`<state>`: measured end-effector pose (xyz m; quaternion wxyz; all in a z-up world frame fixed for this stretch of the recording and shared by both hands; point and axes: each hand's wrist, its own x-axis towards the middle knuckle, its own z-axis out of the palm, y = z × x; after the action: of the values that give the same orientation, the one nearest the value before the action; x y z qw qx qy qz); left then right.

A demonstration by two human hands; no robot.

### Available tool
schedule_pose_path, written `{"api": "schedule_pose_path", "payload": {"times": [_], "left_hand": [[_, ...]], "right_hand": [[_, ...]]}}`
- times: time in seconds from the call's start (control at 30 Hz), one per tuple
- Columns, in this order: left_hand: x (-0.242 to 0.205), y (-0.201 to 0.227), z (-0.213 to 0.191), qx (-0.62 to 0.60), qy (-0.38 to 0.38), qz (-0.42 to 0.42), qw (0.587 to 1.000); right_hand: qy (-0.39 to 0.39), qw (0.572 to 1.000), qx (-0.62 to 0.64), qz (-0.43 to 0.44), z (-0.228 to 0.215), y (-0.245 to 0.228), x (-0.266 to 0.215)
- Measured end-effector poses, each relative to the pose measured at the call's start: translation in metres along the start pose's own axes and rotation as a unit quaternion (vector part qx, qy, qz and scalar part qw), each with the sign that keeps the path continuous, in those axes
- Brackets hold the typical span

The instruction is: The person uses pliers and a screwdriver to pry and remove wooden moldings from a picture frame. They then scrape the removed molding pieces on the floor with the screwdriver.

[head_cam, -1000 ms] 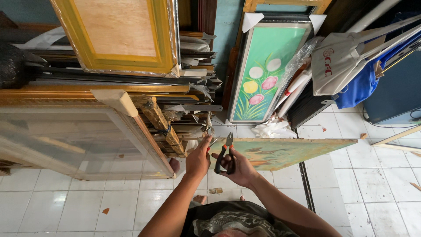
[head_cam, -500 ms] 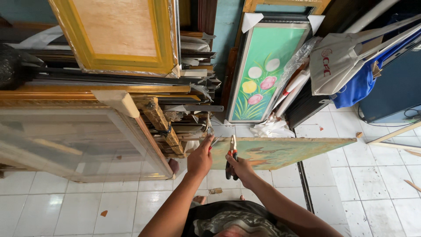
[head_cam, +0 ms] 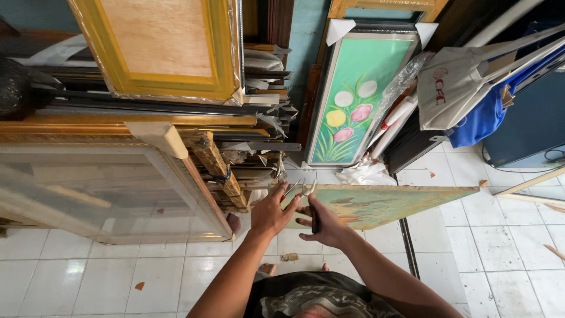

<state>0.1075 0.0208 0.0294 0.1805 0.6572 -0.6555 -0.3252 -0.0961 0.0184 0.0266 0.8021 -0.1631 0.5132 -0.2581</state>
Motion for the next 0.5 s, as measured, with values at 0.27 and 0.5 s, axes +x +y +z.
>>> {"api": "schedule_pose_path", "payload": {"times": [0.27, 0.5], "left_hand": [[-0.001, -0.002, 0.012, 0.018, -0.001, -0.009, 1.000], [-0.009, 0.005, 0.004, 0.005, -0.008, -0.002, 1.000]], "right_hand": [[-0.144, 0.951, 0.272, -0.022, -0.026, 0.035, 0.041], [-0.137, 0.951, 0.272, -0.057, -0.043, 0.048, 0.062]]}}
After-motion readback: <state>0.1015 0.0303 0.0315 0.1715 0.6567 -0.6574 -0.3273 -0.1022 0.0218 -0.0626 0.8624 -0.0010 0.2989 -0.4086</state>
